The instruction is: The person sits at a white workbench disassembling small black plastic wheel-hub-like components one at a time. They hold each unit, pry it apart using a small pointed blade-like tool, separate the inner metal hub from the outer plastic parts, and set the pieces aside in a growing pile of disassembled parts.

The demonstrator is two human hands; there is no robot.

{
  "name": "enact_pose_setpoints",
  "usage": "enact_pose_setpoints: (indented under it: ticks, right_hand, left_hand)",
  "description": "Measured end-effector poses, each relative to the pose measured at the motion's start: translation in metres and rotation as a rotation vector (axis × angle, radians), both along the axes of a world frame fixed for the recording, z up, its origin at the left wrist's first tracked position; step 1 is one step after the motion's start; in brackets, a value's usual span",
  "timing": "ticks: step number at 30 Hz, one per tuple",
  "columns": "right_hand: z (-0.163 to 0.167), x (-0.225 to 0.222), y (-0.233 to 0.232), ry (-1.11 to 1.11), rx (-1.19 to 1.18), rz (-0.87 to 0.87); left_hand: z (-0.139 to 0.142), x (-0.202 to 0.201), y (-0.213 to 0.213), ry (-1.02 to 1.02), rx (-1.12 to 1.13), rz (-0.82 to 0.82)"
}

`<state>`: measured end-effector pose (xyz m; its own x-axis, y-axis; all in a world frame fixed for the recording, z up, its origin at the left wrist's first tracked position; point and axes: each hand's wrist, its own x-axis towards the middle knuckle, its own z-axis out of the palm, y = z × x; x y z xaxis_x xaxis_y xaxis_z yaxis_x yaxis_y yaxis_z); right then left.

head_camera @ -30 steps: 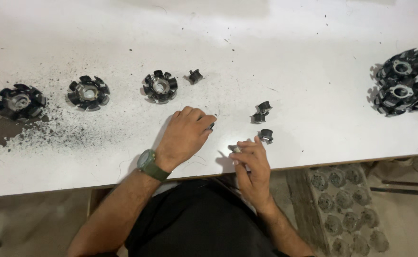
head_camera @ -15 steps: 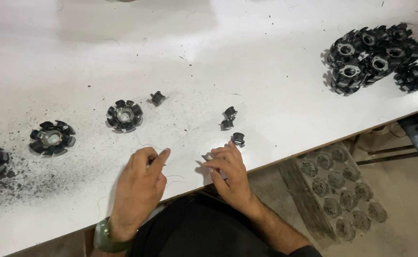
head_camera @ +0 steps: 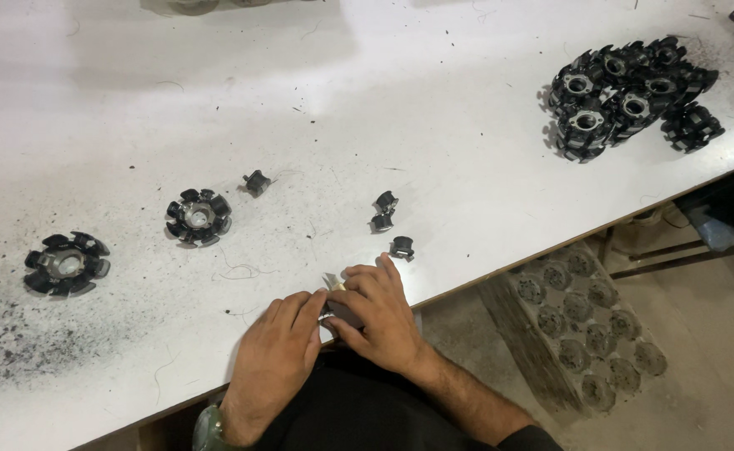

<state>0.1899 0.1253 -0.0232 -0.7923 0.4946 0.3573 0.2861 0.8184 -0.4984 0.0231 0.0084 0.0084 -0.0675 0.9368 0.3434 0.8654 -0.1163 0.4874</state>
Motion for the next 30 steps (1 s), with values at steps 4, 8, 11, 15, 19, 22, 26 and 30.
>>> enact_pose_setpoints:
  ticks: [4,8,11,15,19,22,26,30]
  right_hand:
    - [-0.001,-0.001,0.0,0.009,-0.006,0.007]
    - [-0.002,0.001,0.002,-0.004,-0.021,0.035]
    - [-0.003,0.002,0.002,-0.004,-0.028,0.03]
    - [-0.004,0.002,0.003,-0.001,-0.026,0.021]
    - [-0.007,0.001,0.001,0.066,0.027,0.024]
    - [-0.012,-0.005,-0.002,0.109,0.074,-0.024]
    - [-0.016,-0.007,-0.004,0.123,0.104,-0.089]
    - [-0.018,-0.007,-0.005,0.118,0.115,-0.119]
  left_hand:
    - [-0.001,-0.003,-0.002,0.02,-0.026,0.025]
    - [-0.002,-0.004,-0.003,0.032,-0.058,-0.024]
    - [0.001,-0.007,-0.004,-0.023,-0.184,0.045]
    - [0.007,-0.012,-0.007,-0.03,-0.145,0.086]
    - [0.007,-0.013,-0.014,-0.054,0.008,0.127]
    - [0.003,-0.014,-0.019,-0.02,0.108,0.068]
    - [-0.004,-0.015,-0.027,-0.01,0.027,0.018]
    - [-0.008,-0.018,-0.032,0.098,-0.012,0.086]
